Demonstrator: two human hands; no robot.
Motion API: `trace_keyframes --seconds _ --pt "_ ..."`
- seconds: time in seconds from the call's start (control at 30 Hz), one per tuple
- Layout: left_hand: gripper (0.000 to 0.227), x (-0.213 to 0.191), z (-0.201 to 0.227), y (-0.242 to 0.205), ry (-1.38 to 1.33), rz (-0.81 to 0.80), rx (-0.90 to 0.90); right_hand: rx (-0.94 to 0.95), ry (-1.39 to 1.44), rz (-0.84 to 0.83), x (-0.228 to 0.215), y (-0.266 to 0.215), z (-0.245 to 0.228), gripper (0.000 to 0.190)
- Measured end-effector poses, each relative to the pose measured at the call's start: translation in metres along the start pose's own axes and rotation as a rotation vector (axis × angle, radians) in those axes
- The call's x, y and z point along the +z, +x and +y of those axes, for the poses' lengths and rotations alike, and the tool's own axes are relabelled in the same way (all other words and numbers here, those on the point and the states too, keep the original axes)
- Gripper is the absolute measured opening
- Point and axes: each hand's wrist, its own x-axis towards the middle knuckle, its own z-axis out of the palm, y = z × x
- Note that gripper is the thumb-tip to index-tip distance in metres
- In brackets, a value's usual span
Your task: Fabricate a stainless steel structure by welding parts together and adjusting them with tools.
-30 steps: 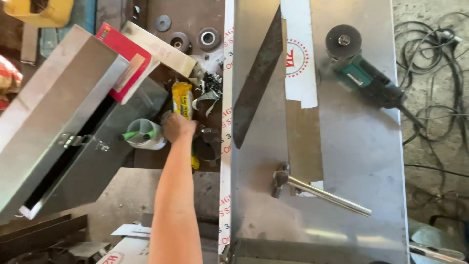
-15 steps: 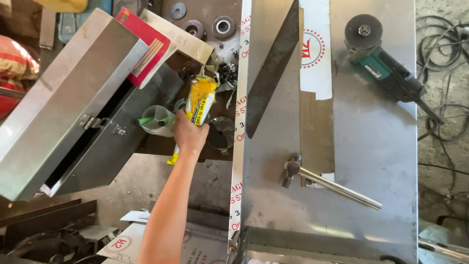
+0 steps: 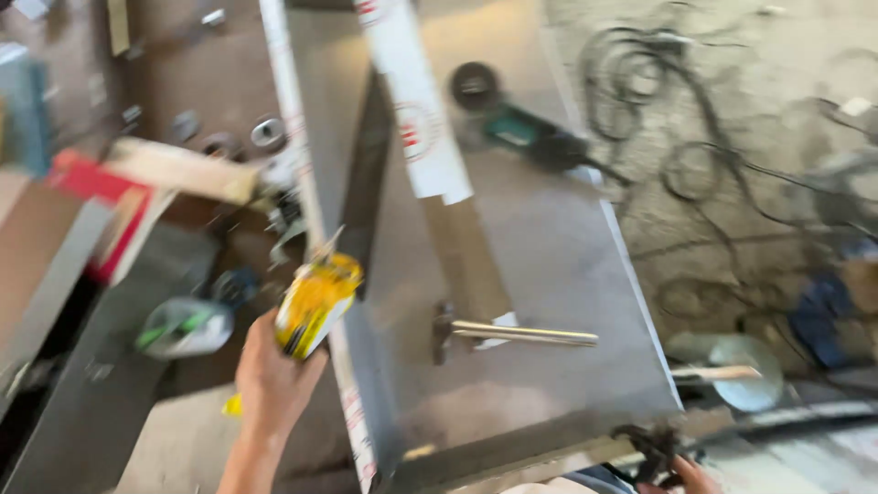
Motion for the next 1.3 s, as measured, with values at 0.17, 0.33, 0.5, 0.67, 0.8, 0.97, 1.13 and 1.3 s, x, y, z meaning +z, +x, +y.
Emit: trace_keyframes --seconds 0.17,0.33,0.5,0.67,0.8,0.97,1.13,1.3 --pt "0.064 0.005 0.032 0.004 -0.007 -0.114 -0.024 -0.019 0.186 0.029 -0.009 -0.001 0.061 0.054" --pt "0.063 0.008 0.068 0.012 0.041 -0.189 0.039 0.099 0.417 0.550 -0.148 -0.005 0.055 0.029" --pt "0.064 0.020 0.121 0.015 -0.040 -0.304 0.236 -0.317 0.497 0.647 -0.303 -0.132 -0.245 0.041" --pt "0.068 0.033 0.155 0.007 -0.094 -0.450 0.336 -0.851 0.226 0.314 -0.302 -0.162 -0.397 0.049" --pt "0.065 0.035 0.152 -0.001 -0.120 -0.517 0.418 -1.059 0.174 0.157 -0.281 -0.154 -0.421 0.028" --pt "0.068 0.035 0.139 -0.006 -0.120 -0.500 0.365 -1.003 0.380 0.102 -0.273 -0.156 -0.432 0.024" --pt "0.070 0.043 0.119 -0.012 -0.092 -0.501 0.351 -1.012 0.432 0.066 -0.268 -0.157 -0.434 0.020" --pt "0.069 0.046 0.094 -0.016 -0.124 -0.441 0.332 -0.951 0.579 0.318 -0.288 -0.149 -0.401 0.010"
